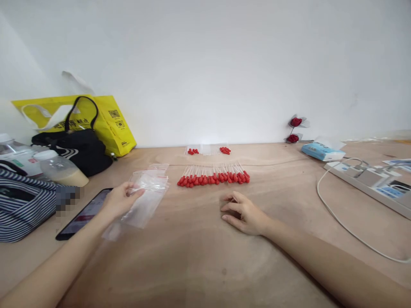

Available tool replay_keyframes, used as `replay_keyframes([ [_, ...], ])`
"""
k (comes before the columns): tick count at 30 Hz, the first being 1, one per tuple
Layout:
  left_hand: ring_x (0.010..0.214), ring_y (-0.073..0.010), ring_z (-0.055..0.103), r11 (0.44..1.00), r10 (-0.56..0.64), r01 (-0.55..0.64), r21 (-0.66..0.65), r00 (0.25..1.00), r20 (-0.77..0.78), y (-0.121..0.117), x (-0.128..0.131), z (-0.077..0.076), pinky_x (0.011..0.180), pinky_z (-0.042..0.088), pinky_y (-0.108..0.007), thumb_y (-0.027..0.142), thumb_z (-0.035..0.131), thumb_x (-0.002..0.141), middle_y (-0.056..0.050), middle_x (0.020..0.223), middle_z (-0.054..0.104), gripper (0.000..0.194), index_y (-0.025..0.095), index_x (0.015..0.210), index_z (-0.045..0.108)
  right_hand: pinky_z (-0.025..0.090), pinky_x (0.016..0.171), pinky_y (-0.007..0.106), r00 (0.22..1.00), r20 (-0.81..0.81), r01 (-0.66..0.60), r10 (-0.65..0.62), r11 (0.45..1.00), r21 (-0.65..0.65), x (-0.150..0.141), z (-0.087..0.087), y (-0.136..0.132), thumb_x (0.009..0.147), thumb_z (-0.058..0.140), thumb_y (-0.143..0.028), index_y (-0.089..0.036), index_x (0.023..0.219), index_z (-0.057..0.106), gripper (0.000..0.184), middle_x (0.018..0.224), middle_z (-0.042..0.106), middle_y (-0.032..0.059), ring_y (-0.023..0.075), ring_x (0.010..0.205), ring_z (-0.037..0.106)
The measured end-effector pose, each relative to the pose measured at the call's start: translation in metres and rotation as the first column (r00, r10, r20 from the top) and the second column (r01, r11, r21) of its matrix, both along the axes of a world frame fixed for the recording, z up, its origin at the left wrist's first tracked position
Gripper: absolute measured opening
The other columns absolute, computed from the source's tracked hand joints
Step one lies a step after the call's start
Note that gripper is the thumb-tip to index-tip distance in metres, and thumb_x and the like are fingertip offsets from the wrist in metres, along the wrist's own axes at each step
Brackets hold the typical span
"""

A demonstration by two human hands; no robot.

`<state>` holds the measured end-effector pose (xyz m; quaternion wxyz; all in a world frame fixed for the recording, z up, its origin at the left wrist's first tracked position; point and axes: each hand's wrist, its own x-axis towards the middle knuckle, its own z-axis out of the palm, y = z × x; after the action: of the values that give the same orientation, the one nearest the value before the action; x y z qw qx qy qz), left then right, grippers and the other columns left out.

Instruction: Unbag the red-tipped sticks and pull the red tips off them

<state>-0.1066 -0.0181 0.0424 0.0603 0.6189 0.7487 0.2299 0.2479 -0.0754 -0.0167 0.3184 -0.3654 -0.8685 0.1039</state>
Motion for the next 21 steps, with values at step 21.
replay_keyframes([
  [21,0.127,-0.0227,0.03,0.482,-0.871,0.847,-0.223,0.492,-0.016,-0.038,0.12,-0.028,0.103,0.027,-0.044,0.045,0.042,0.084,-0.005,0.138,0.035,0.048,0.025,0.127,0.041,0.037,0.091,0.038,0.976,0.212,-0.042,0.043,0.999,-0.01,0.018,0.0,0.021,0.08,0.05,-0.044,-0.023,0.12,0.05,0.045,0.125,0.049,0.0087,0.021,0.112,0.046],
])
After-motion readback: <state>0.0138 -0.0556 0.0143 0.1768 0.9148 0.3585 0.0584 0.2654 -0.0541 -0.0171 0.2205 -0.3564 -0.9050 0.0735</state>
